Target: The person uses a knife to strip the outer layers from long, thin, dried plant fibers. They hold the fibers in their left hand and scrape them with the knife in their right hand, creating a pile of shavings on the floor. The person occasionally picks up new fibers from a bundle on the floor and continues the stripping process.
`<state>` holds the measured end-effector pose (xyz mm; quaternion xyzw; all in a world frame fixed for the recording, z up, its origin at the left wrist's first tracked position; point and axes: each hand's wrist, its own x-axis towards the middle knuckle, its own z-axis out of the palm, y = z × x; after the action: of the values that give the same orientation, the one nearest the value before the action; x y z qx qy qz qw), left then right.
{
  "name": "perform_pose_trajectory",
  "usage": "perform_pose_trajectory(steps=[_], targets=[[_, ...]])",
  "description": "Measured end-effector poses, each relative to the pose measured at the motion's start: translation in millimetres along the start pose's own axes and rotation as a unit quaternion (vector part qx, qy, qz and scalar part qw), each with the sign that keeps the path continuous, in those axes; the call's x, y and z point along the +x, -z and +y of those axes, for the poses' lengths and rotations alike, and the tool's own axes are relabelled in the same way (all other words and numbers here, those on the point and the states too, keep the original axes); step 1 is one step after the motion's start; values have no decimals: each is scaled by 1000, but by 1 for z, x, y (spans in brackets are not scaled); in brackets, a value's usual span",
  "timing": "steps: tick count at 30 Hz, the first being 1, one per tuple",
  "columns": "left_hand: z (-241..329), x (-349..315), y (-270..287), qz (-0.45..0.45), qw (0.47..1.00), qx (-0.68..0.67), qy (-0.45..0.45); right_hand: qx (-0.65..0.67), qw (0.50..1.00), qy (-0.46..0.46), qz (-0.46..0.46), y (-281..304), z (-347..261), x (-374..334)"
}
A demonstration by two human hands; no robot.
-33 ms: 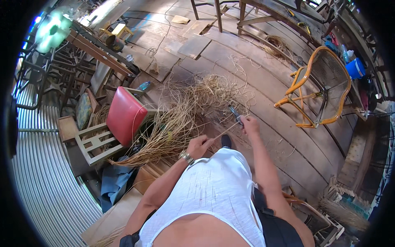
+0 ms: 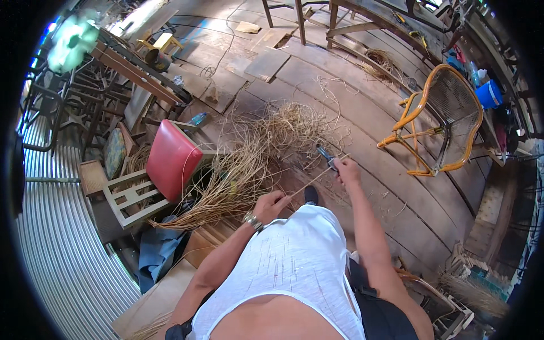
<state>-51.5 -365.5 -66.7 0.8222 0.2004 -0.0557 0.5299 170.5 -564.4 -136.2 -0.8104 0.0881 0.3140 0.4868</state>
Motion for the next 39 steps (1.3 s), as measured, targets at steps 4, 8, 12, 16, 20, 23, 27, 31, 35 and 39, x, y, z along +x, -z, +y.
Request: perform_pose_trajectory(steps=[4,8,12,16,20,23,27,31,35,39], targets=[[-20,-57,32,2,998,14,63,-78,996,21,49,25,-15,11],[-53,-121,72,34,993,-34,106,-85,994,15,72,49,-19,37],[-78,-186,117,41,983,-12,176,-87,992,31,90,73,-27,65],[-134,-271,166,107,971,79,198,-125,983,-2,137,103,-53,79],[-189,-383,221,114,905,123,390,-94,985,38,142,141,-75,87],[-211,-393,227,-3,845,196,497,-122,986,73,93,126,-88,77],[-218,-263,178,45,897,246,365,-128,985,111,32,43,-77,40],[-110,-54,95,11,965,-159,207,-99,988,121,-10,-52,-61,-2],[-52,47,19,-72,924,-356,119,-85,987,126,-48,-108,-52,-31],[-52,67,1,-37,983,-153,92,-34,993,92,-61,-110,-49,-32]])
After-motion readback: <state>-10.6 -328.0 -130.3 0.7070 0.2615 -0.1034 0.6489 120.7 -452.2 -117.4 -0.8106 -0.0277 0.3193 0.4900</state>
